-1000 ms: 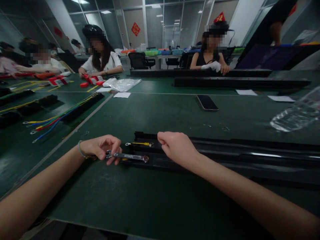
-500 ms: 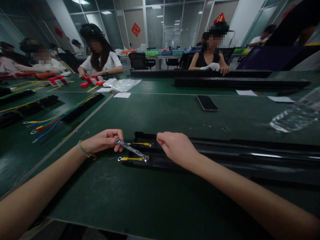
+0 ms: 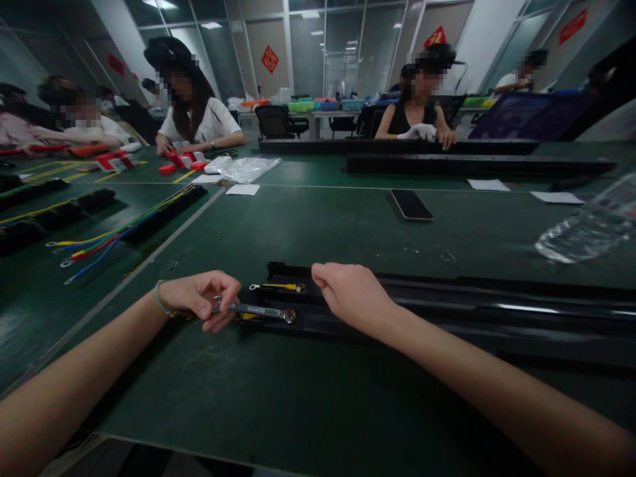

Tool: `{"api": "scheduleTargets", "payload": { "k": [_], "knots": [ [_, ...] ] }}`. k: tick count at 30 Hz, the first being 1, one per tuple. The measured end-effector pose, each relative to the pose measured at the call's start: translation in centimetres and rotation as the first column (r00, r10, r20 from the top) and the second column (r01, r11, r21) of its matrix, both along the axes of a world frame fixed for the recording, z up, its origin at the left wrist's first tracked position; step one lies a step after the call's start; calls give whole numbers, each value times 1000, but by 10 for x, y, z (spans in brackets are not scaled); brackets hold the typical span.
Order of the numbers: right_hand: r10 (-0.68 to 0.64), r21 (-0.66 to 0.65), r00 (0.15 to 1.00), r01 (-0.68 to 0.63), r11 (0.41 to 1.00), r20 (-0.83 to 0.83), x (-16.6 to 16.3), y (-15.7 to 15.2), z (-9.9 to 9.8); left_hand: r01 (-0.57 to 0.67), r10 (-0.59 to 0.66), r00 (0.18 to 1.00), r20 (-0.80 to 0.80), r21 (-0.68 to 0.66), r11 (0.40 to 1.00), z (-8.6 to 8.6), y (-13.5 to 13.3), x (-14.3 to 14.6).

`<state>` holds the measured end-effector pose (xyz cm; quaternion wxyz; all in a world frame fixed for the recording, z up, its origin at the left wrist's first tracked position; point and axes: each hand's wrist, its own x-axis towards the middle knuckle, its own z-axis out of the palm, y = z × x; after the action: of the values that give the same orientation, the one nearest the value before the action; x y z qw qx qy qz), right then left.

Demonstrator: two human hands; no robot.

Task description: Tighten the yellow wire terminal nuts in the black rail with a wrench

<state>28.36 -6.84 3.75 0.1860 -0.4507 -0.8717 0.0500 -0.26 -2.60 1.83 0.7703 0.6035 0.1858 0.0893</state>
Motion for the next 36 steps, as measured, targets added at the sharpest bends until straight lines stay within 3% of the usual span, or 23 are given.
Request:
{"api": "scheduleTargets", "payload": {
  "k": [6, 14, 19, 26, 36],
  "knots": [
    [6, -12, 1000, -6, 1000, -8, 0, 0, 0, 20, -20, 1000, 8, -3, 1000, 0, -1, 0],
    [18, -28, 1000, -18, 999, 9, 0, -1, 1, -236, 230, 969, 87, 74, 969, 1, 3, 7],
    [27, -21, 1000, -26, 999, 7, 1, -1, 2, -292, 288, 954, 83, 40, 956, 1, 4, 9],
    [29, -22, 1000, -29, 999, -7, 0, -1, 2, -294, 294, 952, 84, -4, 956, 1, 3, 9],
    [29, -38, 1000, -29, 999, -5, 1, -2, 3, -140, 141, 988, 61, -12, 990, 4, -1, 6]
  ]
}}
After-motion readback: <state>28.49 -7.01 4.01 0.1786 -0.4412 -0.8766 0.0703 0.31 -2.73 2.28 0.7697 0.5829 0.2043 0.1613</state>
